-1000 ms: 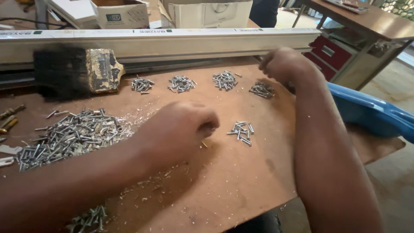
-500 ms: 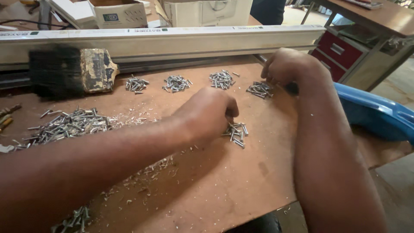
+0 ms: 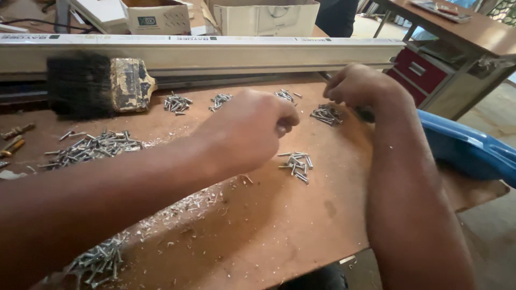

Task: The person picks screws one at a time from a large pile of mixed screws and debris on a workbench and places them into small sorted groups arranged across the table, occasionally holding a few screws in one hand before setting them down.

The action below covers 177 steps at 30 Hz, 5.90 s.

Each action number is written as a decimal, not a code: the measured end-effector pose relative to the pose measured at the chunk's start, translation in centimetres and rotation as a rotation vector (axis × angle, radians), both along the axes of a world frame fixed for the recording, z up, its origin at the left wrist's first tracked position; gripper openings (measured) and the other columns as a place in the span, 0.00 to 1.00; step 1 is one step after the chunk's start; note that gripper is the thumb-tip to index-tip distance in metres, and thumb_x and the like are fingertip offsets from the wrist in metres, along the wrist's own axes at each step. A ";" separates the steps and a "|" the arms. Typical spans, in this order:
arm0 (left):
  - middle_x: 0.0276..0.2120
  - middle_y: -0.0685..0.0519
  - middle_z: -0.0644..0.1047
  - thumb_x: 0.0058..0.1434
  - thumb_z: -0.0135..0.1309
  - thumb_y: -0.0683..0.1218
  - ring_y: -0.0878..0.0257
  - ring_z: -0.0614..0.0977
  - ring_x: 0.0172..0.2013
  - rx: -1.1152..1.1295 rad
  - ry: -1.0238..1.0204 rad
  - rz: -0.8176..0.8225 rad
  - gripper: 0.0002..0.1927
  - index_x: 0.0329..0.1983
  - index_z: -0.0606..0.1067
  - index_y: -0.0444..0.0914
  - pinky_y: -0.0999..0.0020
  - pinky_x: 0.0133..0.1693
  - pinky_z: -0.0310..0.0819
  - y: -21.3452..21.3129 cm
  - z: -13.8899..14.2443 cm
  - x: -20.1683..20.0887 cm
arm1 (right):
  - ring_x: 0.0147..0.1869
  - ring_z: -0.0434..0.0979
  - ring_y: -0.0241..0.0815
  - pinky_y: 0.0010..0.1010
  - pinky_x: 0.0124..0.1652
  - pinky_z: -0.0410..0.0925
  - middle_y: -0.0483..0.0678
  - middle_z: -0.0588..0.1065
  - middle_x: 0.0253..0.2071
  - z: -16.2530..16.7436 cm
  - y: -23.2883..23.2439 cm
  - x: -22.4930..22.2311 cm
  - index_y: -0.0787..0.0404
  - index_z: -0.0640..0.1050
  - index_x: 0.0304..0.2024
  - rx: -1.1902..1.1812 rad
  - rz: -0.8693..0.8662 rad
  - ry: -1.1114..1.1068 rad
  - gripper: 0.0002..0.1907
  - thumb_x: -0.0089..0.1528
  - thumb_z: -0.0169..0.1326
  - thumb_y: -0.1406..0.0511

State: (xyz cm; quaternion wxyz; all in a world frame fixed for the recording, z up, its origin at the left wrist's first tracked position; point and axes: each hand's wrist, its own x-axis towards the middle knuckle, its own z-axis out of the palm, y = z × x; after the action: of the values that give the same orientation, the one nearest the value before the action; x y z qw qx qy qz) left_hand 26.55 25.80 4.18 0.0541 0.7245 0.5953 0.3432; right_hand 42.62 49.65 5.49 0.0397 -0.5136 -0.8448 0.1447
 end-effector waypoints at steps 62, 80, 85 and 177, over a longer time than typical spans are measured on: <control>0.44 0.47 0.78 0.63 0.54 0.50 0.50 0.81 0.43 0.071 0.492 0.026 0.15 0.47 0.75 0.36 0.54 0.42 0.74 -22.3 -3.2 -27.7 | 0.54 0.81 0.43 0.34 0.51 0.74 0.47 0.75 0.61 -2.1 -24.9 -24.3 0.55 0.80 0.56 0.042 1.201 0.143 0.16 0.66 0.57 0.61; 0.46 0.51 0.79 0.52 0.55 0.44 0.52 0.80 0.48 -0.084 0.474 0.050 0.15 0.44 0.76 0.38 0.59 0.45 0.75 -21.6 -3.6 -28.2 | 0.45 0.83 0.37 0.32 0.43 0.73 0.39 0.83 0.45 -0.3 -20.6 -21.5 0.52 0.84 0.45 0.120 0.964 -0.032 0.10 0.62 0.57 0.64; 0.47 0.52 0.79 0.52 0.54 0.42 0.52 0.81 0.48 -0.151 0.425 0.072 0.14 0.43 0.76 0.39 0.59 0.44 0.76 -21.3 -3.8 -28.3 | 0.49 0.82 0.41 0.33 0.47 0.74 0.44 0.81 0.46 -2.2 -20.3 -22.5 0.57 0.83 0.46 0.047 1.201 0.080 0.10 0.64 0.55 0.64; 0.51 0.52 0.79 0.53 0.53 0.41 0.54 0.82 0.49 -0.273 0.453 0.113 0.21 0.52 0.76 0.40 0.60 0.46 0.78 -21.3 -3.8 -28.0 | 0.42 0.80 0.42 0.39 0.46 0.72 0.47 0.81 0.37 -0.4 -20.0 -23.2 0.56 0.83 0.40 0.151 0.578 -0.287 0.10 0.61 0.59 0.59</control>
State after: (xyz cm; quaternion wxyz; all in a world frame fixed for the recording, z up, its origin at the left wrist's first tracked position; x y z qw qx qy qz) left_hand -1.47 4.55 0.40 -0.0026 0.7344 0.6725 0.0914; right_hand 19.46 29.63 5.12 -0.0843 -0.2635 -0.9609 0.0132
